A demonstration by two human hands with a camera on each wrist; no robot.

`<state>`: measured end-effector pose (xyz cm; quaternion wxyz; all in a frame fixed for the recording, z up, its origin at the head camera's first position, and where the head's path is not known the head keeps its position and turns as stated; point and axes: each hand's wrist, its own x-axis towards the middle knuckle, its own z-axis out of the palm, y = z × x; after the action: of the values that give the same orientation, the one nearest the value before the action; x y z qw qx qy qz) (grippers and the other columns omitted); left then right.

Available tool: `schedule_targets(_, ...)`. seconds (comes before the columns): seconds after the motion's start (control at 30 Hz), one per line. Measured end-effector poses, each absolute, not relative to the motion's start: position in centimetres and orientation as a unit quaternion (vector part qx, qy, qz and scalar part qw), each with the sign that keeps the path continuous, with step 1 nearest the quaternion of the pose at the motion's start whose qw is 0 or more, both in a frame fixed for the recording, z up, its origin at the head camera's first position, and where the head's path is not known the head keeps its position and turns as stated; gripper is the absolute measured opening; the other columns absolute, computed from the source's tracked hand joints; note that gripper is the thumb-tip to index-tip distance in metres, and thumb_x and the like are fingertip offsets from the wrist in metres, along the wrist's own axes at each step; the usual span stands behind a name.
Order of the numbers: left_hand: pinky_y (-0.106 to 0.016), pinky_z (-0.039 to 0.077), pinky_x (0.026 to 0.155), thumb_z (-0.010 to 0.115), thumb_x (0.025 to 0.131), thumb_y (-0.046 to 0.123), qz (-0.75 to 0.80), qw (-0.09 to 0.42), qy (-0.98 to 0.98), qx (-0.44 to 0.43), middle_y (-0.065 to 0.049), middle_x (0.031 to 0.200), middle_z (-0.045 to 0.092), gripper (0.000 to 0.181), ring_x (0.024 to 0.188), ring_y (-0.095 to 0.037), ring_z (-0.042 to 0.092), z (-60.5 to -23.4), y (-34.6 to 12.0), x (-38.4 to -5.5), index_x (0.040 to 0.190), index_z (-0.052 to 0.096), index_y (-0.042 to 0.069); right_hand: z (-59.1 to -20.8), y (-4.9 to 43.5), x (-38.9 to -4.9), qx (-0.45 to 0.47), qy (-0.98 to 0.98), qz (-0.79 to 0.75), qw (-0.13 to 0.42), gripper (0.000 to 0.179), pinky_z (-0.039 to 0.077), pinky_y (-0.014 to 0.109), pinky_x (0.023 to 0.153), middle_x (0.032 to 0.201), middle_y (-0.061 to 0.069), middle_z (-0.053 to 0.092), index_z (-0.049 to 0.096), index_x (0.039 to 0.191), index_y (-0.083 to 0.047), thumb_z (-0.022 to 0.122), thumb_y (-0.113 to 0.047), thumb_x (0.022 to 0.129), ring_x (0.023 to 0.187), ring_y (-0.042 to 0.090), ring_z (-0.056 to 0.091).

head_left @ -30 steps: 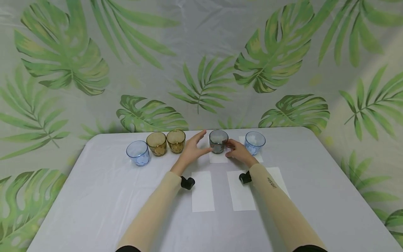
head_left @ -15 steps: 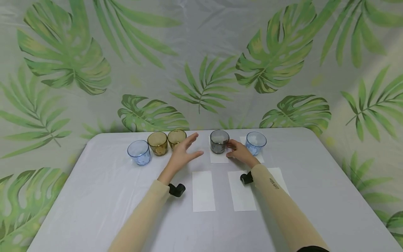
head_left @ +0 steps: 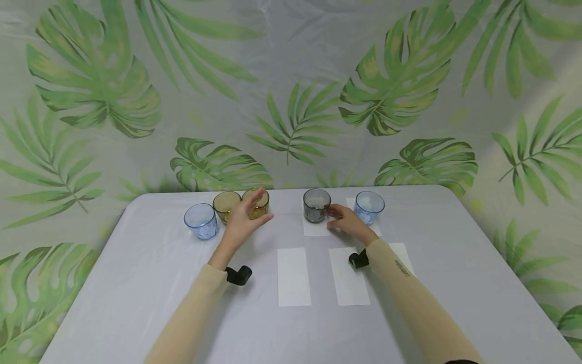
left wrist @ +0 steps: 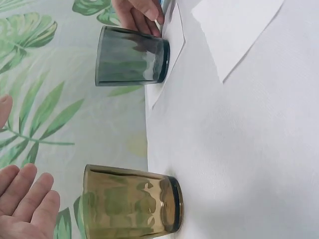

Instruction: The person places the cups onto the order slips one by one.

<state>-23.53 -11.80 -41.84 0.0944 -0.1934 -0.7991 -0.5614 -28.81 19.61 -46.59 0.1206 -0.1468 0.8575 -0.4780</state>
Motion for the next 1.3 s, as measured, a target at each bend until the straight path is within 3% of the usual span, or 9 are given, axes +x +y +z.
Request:
schedule_targets(0.4,-0.038,0.029,0.110,0.075,0.084,0.016,-0.545,0.089,-0.819,-0.158,-0.011,0.147,0.040,0.073,0.134,-0.029,0.037,-41.9,-13.8,-23.9,0.145,0.038,0.003,-46.1,20.0,-28.0,-0.159,0.844,-0.495,0.129,0.058,0.031,0.050,0.107,0.134,0.033,0.044,0.033,0.138,0.017,0.060,0.002,0.089,0.126,0.045,0.041)
schedule_targets(0.77,-0.054,0.030,0.107,0.076,0.083,0.021,-0.465,0.089,-0.872,-0.126,-0.019,0.149,0.034,0.078,0.136,-0.038,0.029,-41.7,-14.8,-24.5,0.148,0.035,0.007,-45.8,20.5,-27.1,-0.159,0.845,-0.498,0.110,0.054,0.037,0.050,0.103,0.133,0.028,0.049,0.038,0.139,0.012,0.059,0.004,0.089,0.121,0.042,0.048)
schedule_targets(1.03,-0.054,0.030,0.107,0.077,0.083,0.020,-0.440,0.081,-0.885,-0.126,-0.022,0.148,0.034,0.079,0.136,-0.039,0.030,-41.9,-15.1,-25.3,0.148,0.034,0.003,-45.5,21.1,-26.5,-0.169,0.841,-0.502,0.108,0.051,0.038,0.051,0.102,0.136,0.027,0.047,0.039,0.140,0.010,0.056,0.003,0.092,0.123,0.041,0.047)
schedule_targets(1.3,-0.053,0.027,0.108,0.075,0.085,0.022,-0.423,0.046,-0.897,-0.122,-0.022,0.149,0.032,0.079,0.137,-0.039,0.027,-41.9,-15.1,-26.4,0.148,0.031,0.003,-45.2,21.9,-25.7,-0.192,0.827,-0.519,0.101,0.050,0.045,0.039,0.096,0.135,0.029,0.048,0.040,0.138,0.013,0.057,0.005,0.091,0.122,0.042,0.048)
